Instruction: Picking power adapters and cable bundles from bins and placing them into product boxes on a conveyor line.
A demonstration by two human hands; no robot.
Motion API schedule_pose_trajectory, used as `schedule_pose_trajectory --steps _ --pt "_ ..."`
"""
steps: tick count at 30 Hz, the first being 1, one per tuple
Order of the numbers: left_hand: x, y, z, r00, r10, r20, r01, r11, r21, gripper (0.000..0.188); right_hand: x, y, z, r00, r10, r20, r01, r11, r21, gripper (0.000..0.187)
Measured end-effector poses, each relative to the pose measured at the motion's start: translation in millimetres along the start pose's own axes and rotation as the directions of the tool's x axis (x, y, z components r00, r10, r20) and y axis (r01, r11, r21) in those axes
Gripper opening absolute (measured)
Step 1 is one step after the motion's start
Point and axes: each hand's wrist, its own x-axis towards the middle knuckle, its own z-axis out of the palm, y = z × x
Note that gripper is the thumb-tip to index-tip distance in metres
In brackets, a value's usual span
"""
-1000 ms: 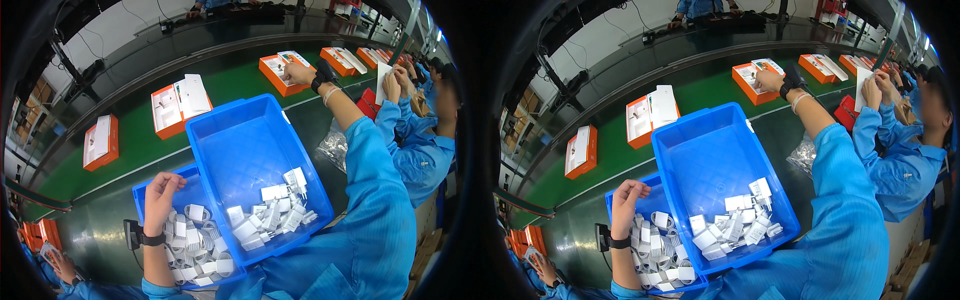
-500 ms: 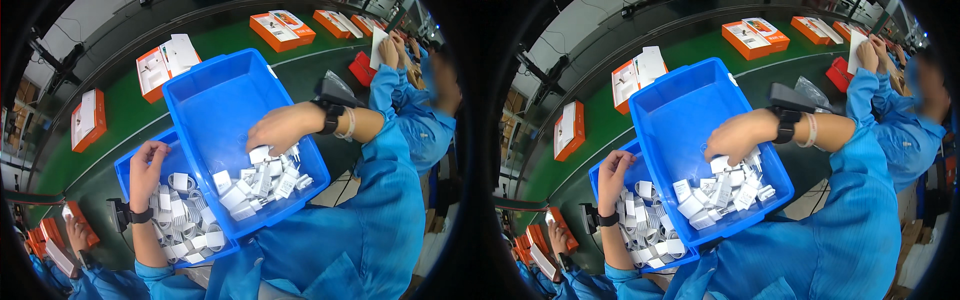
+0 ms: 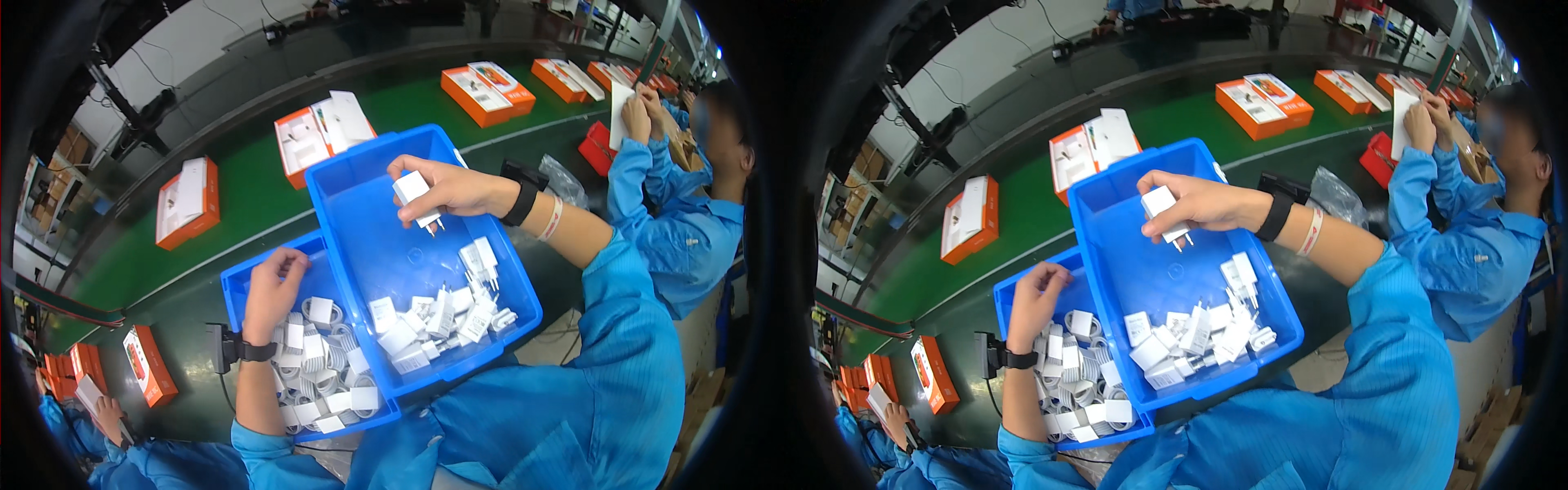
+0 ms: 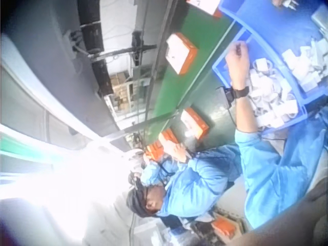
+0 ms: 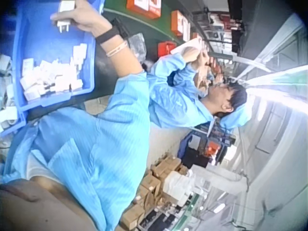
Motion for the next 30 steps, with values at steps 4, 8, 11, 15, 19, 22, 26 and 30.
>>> schedule_pose_trajectory --steps 4,8,11,15,19,22,26,30 --pt "-2 10 1 1.0 -0.025 -0.002 0.025 0.999 0.022 0.017 23 -18 -4 1.0 -0.009 0.001 0.009 0.997 0.08 0.046" --pt "-3 12 -1 0.999 -0.04 -0.022 0.041 0.998 0.043 0.018 68 -45 -9 0.975 -0.069 -0.211 0.046 0.992 -0.114 0.04" --pt "-3 13 -2 0.999 -0.032 -0.012 0.033 0.999 0.021 0.019 116 -64 -29 0.95 -0.123 -0.286 0.085 0.987 -0.14 0.041" --pt "-4 12 -3 1.0 -0.025 -0.016 0.026 0.999 0.034 0.019 172 -78 -49 0.966 -0.079 -0.248 0.13 0.971 0.198 0.043" --pt "-3 19 -6 0.996 -0.088 0.032 0.087 0.995 0.047 0.019 221 -73 -61 0.962 -0.088 -0.257 0.133 0.978 0.164 0.05" --pt "-4 18 -8 0.996 -0.08 0.043 0.08 0.997 0.012 0.019 251 -63 -62 0.916 -0.14 -0.376 -0.003 0.935 -0.355 0.048" --pt "-2 18 -8 0.998 -0.057 0.031 0.057 0.998 0.024 0.02 283 -33 -81 0.793 -0.542 -0.277 -0.141 0.279 -0.95 0.045" --pt "-2 21 -10 0.992 -0.114 0.051 0.112 0.993 0.03 0.019 294 -27 -85 0.784 -0.53 -0.323 -0.194 0.285 -0.939 0.042"
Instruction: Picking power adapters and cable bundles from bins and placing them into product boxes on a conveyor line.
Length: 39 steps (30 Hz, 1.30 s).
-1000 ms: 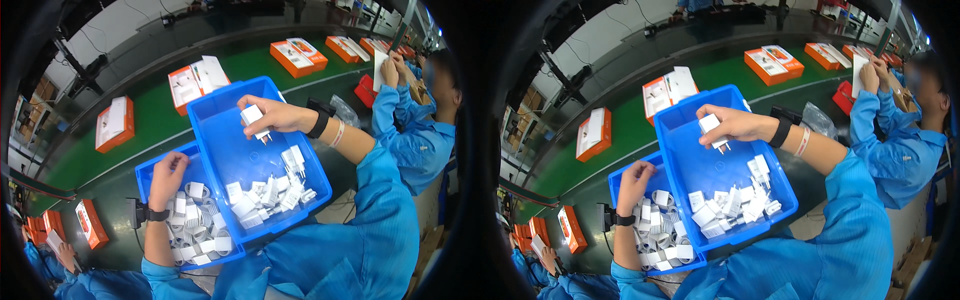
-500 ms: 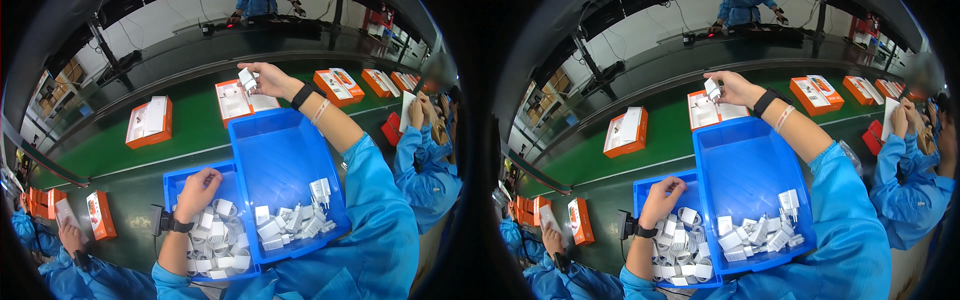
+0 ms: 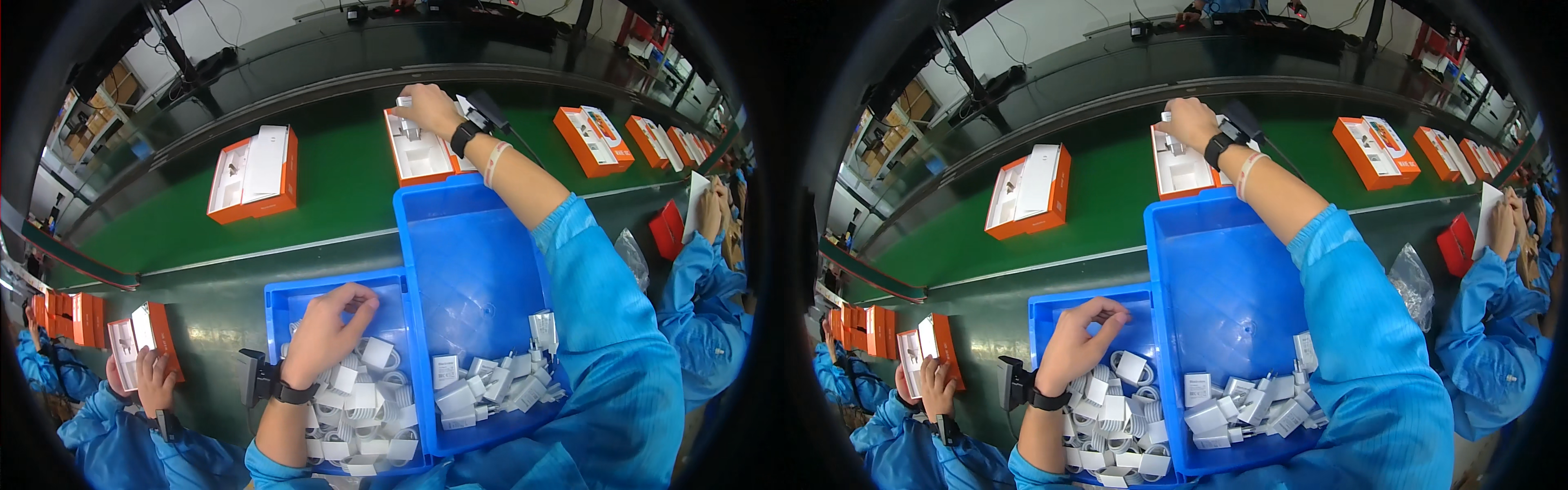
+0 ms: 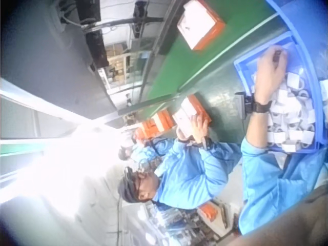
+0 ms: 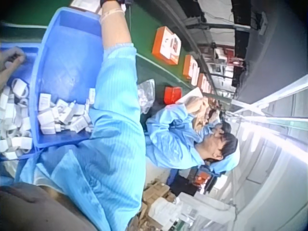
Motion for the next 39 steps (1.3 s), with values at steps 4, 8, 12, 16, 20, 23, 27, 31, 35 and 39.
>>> schedule_pose_trajectory --steps 4,8,12,16,20,23,27,31,35,39 --pt "-1 2 0 1.0 -0.023 0.0 0.023 1.0 0.005 0.016 2 9 8 0.999 0.041 0.035 -0.039 0.998 -0.045 0.04" --pt "1 -2 2 1.0 -0.026 -0.001 0.026 1.0 0.002 0.016 -2 17 10 0.999 0.052 0.007 -0.051 0.995 -0.081 0.04" --pt "-1 -4 2 1.0 -0.015 0.0 0.015 1.0 -0.006 0.017 -6 15 4 0.991 0.1 0.09 -0.086 0.986 -0.144 0.048" --pt "-3 -8 2 0.999 0.038 -0.019 -0.039 0.999 -0.005 0.019 -8 16 -3 0.979 0.187 0.082 -0.18 0.979 -0.094 0.047" --pt "-2 -8 2 0.997 0.075 -0.006 -0.075 0.997 0.0 0.019 -6 21 -2 0.978 0.191 0.089 -0.176 0.973 -0.152 0.045" --pt "0 -10 3 0.997 0.078 -0.001 -0.078 0.997 -0.003 0.019 -6 23 -2 0.983 0.165 0.083 -0.145 0.968 -0.206 0.043" --pt "2 -9 3 0.997 0.073 0.01 -0.073 0.997 0.009 0.02 -5 27 -5 0.974 0.191 0.125 -0.157 0.959 -0.236 0.039" --pt "-2 -7 3 0.997 0.08 0.004 -0.08 0.997 0.011 0.02 -7 32 0 0.977 0.207 0.053 -0.187 0.947 -0.26 0.033" --pt "-1 -20 6 0.994 0.103 -0.029 -0.103 0.995 0.003 0.019 -12 26 6 0.97 0.212 0.118 -0.146 0.898 -0.415 0.027" --pt "9 -25 3 0.989 0.141 -0.031 -0.14 0.989 0.045 0.017 -26 31 3 0.99 0.121 -0.067 -0.138 0.872 -0.47 0.027"
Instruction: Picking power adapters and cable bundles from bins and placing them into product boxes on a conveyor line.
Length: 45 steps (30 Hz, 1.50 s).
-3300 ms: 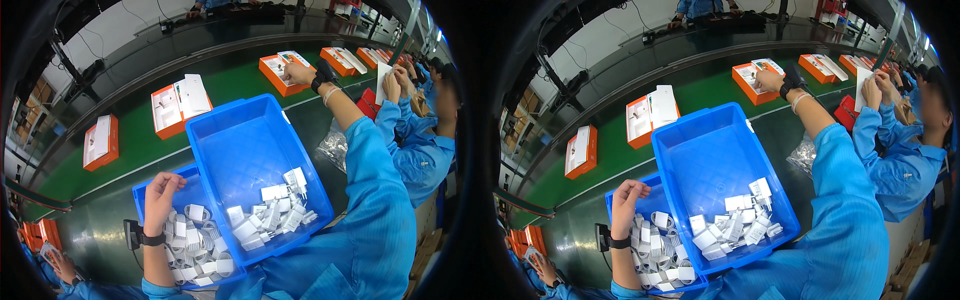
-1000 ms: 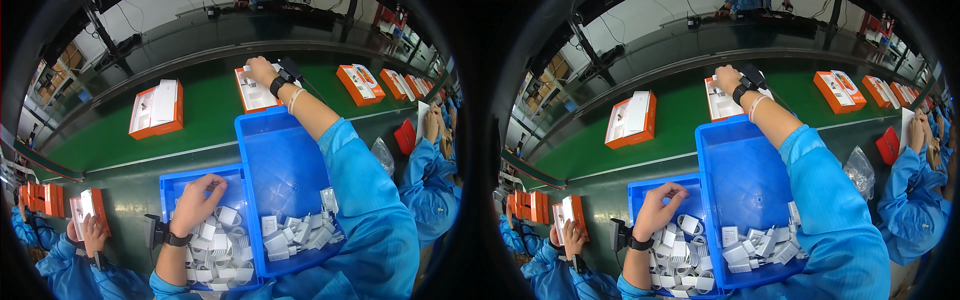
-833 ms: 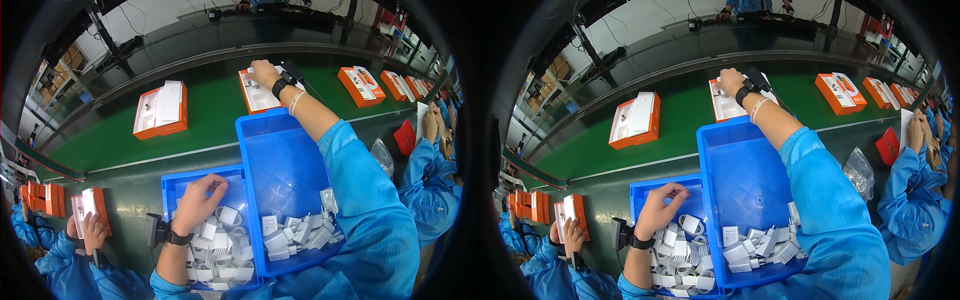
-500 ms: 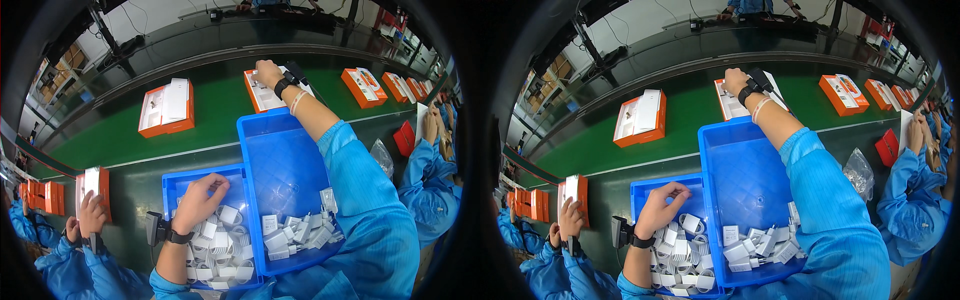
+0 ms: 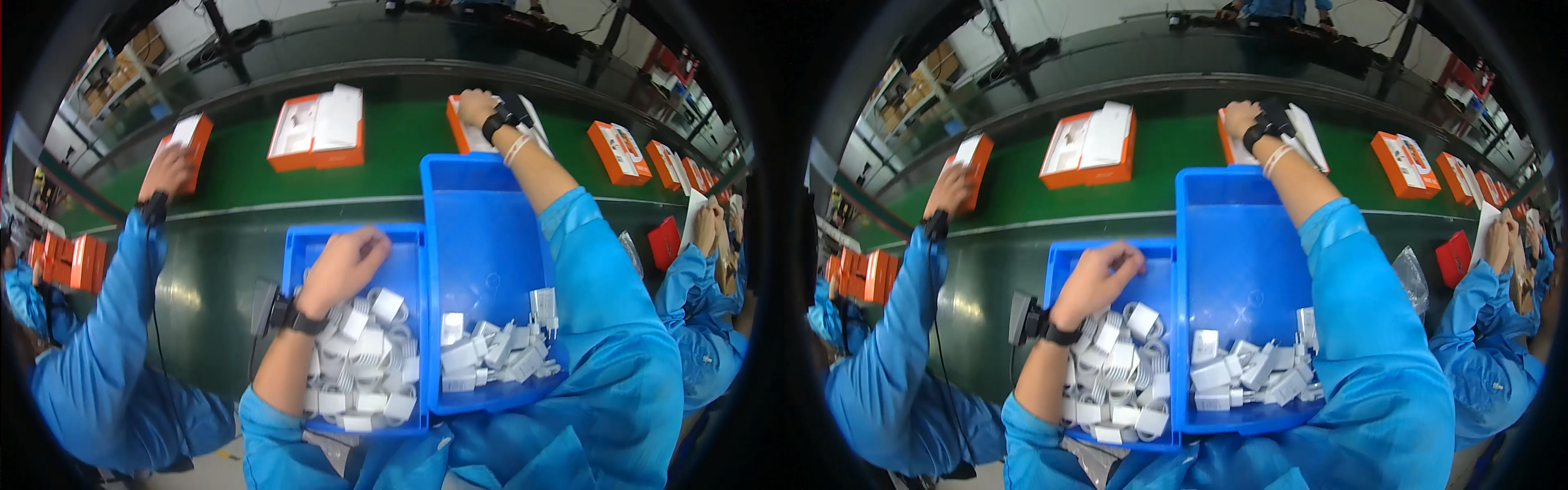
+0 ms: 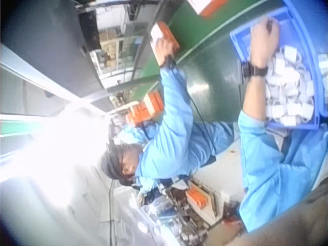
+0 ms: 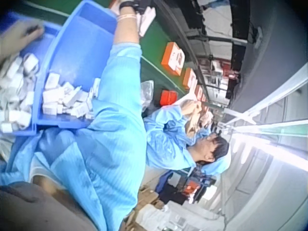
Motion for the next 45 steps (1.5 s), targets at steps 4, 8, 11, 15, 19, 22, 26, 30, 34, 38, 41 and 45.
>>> schedule_pose_trajectory --steps 4,8,11,15,19,22,26,30,34,38,41,45 --pt "6 -6 -6 0.997 -0.058 -0.053 0.05 0.987 -0.155 0.017 -20 -23 -57 0.858 -0.353 -0.374 0.485 0.795 0.364 0.023" --pt "1 -9 -15 0.981 -0.151 -0.119 0.129 0.976 -0.174 0.019 -161 -100 -191 0.336 -0.916 0.22 0.125 0.275 0.953 0.02" --pt "11 0 -11 0.98 -0.151 -0.131 0.129 0.978 -0.164 0.02 -233 -112 -175 0.205 -0.95 0.234 0.635 0.311 0.707 0.024" --pt "6 -13 -8 0.976 -0.127 -0.175 0.093 0.977 -0.195 0.023 -249 -133 -135 0.219 -0.909 0.356 0.759 0.388 0.524 0.019" --pt "0 -16 -7 0.981 -0.067 -0.181 0.034 0.984 -0.176 0.022 -255 -130 -132 0.254 -0.952 0.168 0.797 0.305 0.522 0.018" --pt "0 -9 -7 0.98 -0.109 -0.165 0.085 0.985 -0.147 0.023 -253 -125 -136 0.151 -0.938 0.313 0.811 0.298 0.503 0.028" --pt "-1 -7 -9 0.977 -0.126 -0.171 0.109 0.988 -0.108 0.025 -250 -135 -131 0.077 -0.965 0.251 0.896 0.177 0.407 0.028" --pt "1 -1 -10 0.977 -0.116 -0.177 0.109 0.993 -0.05 0.023 -237 -135 -128 -0.012 -0.982 0.191 0.942 0.054 0.332 0.037" --pt "4 -15 -8 0.951 -0.087 -0.296 0.007 0.965 -0.261 0.018 -212 -122 -155 0.025 -0.975 0.22 0.915 0.111 0.387 0.043" --pt "9 -11 -7 0.958 -0.182 -0.221 0.124 0.959 -0.254 0.017 -154 -59 -195 0.266 -0.964 0.011 0.834 0.236 0.499 0.048" --pt "6 -5 -10 0.96 -0.177 -0.218 0.121 0.961 -0.247 0.018 -92 11 -194 0.585 -0.806 0.087 0.73 0.571 0.376 0.047" --pt "10 -6 -8 0.966 -0.155 -0.209 0.099 0.962 -0.255 0.023 -43 118 -142 0.843 -0.46 0.28 0.43 0.888 0.163 0.041"
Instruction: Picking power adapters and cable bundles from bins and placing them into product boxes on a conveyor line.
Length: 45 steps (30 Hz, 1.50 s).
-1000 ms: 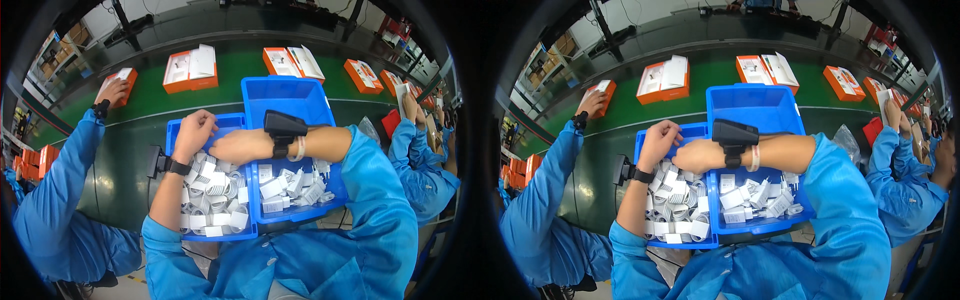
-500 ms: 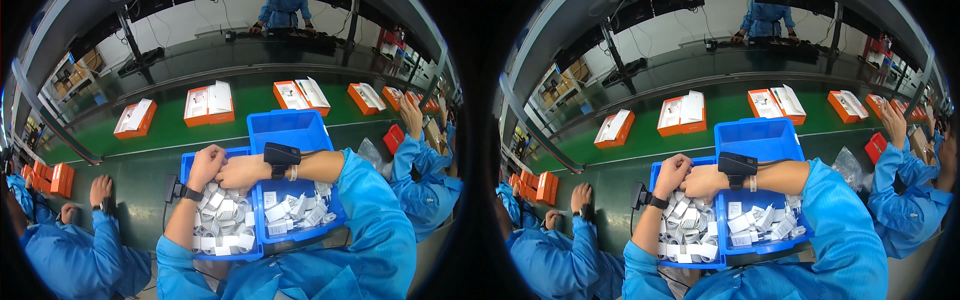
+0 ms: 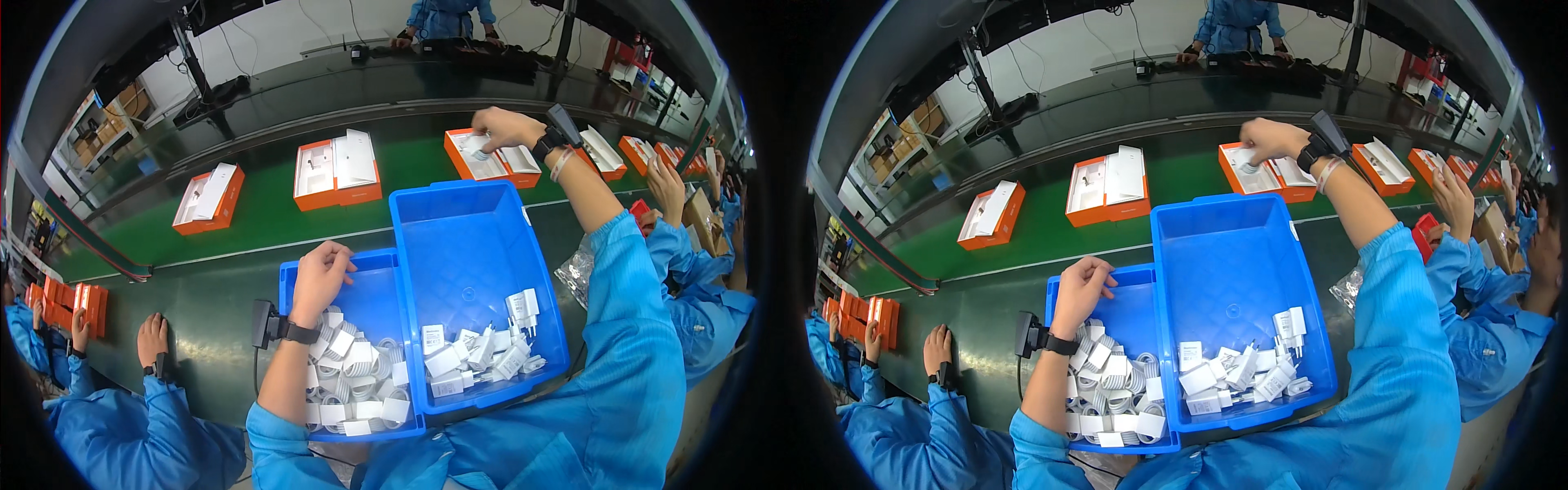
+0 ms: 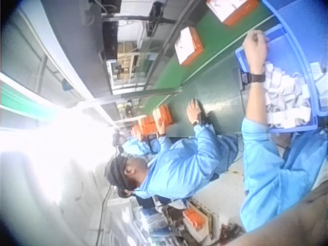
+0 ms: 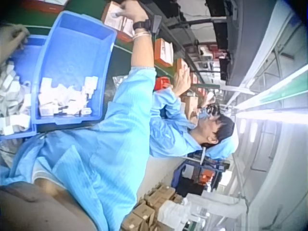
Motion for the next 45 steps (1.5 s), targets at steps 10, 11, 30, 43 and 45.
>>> schedule_pose_trajectory --steps 10,11,30,43,45 --pt "-1 0 2 0.999 -0.037 0.02 0.038 0.998 -0.04 0.02 4 58 75 0.994 -0.06 0.094 0.062 0.998 -0.021 0.041" --pt "-1 0 2 0.999 -0.047 0.016 0.047 0.998 -0.038 0.02 5 56 73 0.992 -0.026 0.125 0.03 0.999 -0.025 0.041" --pt "0 1 5 0.994 -0.057 0.097 0.053 0.998 0.041 0.019 -26 52 70 0.979 0.188 -0.075 -0.195 0.976 -0.102 0.02" --pt "5 0 6 0.996 -0.033 0.087 0.032 0.999 0.018 0.021 -188 -136 58 0.709 -0.191 0.679 0.259 0.966 0.001 0.035" --pt "2 -5 6 0.996 -0.029 0.085 0.026 0.999 0.036 0.021 -197 -139 65 0.751 -0.19 0.632 0.257 0.966 -0.016 0.033"
